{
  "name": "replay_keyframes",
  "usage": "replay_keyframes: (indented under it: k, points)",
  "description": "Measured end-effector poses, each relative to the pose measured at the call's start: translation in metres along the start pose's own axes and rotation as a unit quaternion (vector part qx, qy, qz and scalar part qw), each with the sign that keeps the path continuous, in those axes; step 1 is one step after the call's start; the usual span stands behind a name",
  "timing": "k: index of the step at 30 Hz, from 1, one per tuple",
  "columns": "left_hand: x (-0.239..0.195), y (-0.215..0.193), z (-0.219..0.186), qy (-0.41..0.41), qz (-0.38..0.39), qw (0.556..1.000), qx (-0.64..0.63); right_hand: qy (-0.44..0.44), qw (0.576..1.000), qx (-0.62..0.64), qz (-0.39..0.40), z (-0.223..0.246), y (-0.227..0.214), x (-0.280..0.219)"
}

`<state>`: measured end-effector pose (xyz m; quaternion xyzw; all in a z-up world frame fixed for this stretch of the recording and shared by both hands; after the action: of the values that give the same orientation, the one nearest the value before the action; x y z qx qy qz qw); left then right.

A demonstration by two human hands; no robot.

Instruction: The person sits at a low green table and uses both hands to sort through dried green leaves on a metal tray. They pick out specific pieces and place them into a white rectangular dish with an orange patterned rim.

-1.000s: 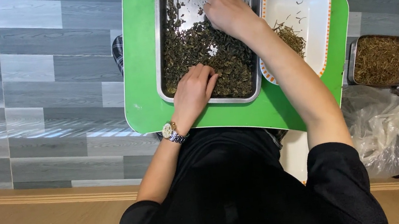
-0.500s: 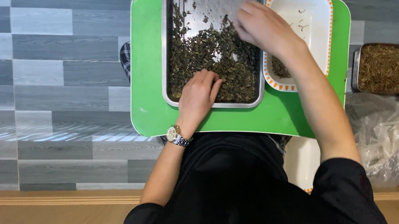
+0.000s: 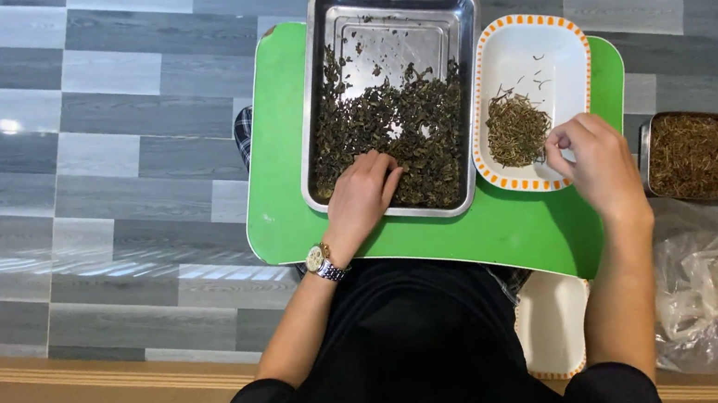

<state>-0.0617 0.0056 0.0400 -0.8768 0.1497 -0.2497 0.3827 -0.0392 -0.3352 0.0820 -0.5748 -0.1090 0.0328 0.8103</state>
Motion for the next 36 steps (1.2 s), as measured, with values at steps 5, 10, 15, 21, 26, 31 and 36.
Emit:
replay_keyframes:
  k: [5,10,15,21,26,31,36]
  points:
    - [0.001,-0.004,-0.003,0.006,0.002,1.0,0.008,0.023,0.999,0.025,-0.009,-0.001,0.005,-0.002]
    - [0.001,-0.001,-0.002,0.001,0.004,1.0,0.002,0.035,0.999,0.013,-0.011,0.011,0.003,0.0]
    - [0.002,-0.001,-0.001,0.003,0.006,1.0,0.017,-0.003,0.999,-0.016,-0.041,0.031,0.002,0.005]
    - [0.004,-0.004,-0.006,-0.011,0.012,1.0,-0.003,-0.077,0.994,-0.034,-0.072,0.073,0.005,0.03]
    - [0.004,-0.007,-0.007,-0.025,0.012,1.0,-0.012,-0.116,0.991,-0.066,-0.03,0.107,0.032,0.057]
    - [0.004,-0.007,-0.006,-0.025,0.004,1.0,-0.017,-0.083,0.987,-0.133,0.037,0.122,0.065,0.075]
    - [0.001,-0.001,-0.002,-0.015,0.0,1.0,0.004,-0.052,0.977,-0.184,0.095,0.126,0.082,0.075]
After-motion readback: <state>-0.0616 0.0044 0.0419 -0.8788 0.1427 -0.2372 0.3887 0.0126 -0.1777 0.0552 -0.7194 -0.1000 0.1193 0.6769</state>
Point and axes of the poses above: each hand's wrist, its own x-axis towards the middle knuckle, its own y-axis out of the palm, z = x × y, the point moved 4 cm from there along x, towards the middle knuckle, and after that the axes turned 12 degrees about y, right-handed, at the moved point
